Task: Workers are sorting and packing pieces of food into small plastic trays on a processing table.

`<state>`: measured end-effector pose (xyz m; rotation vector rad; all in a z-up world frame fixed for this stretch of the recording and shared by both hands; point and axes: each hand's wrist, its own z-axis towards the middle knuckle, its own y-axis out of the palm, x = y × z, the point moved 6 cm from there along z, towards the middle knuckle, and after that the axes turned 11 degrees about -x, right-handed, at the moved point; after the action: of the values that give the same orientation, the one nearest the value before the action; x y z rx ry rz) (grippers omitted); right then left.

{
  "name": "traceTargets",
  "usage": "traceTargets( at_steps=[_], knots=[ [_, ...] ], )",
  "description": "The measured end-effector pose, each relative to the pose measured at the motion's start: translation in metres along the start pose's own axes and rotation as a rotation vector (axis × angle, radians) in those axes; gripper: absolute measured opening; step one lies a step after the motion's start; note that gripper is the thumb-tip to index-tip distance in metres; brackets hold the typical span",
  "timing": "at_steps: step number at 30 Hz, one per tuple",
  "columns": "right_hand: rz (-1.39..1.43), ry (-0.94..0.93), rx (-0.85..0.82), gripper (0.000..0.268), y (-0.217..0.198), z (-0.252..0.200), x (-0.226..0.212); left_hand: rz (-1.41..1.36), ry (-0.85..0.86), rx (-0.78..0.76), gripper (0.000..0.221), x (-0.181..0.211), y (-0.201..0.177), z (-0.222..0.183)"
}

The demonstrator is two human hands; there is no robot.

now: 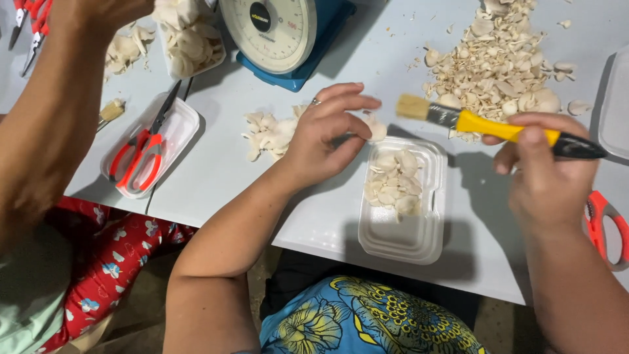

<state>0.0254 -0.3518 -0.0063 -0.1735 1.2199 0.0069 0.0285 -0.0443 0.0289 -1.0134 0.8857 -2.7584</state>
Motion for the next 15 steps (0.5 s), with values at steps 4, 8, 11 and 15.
traceTargets(
  at_steps=[4, 8, 11, 15],
  knots=[
    [0.033, 0.016, 0.047, 0.037, -0.007, 0.000, -0.001, -0.153, -0.159, -0.064, 0.013, -0.009, 0.014, -0.001],
    [0.004, 0.008, 0.033, 0.033, -0.007, 0.000, -0.002, -0.297, -0.389, -0.156, 0.028, -0.013, 0.051, -0.006],
    [-0.017, 0.002, 0.013, 0.034, -0.006, 0.001, 0.000, -0.165, -0.392, -0.201, 0.032, -0.014, 0.074, -0.010],
    [-0.008, -0.001, 0.012, 0.034, -0.005, 0.000, -0.001, 0.089, -0.300, -0.265, 0.013, -0.017, 0.091, -0.011]
  ],
)
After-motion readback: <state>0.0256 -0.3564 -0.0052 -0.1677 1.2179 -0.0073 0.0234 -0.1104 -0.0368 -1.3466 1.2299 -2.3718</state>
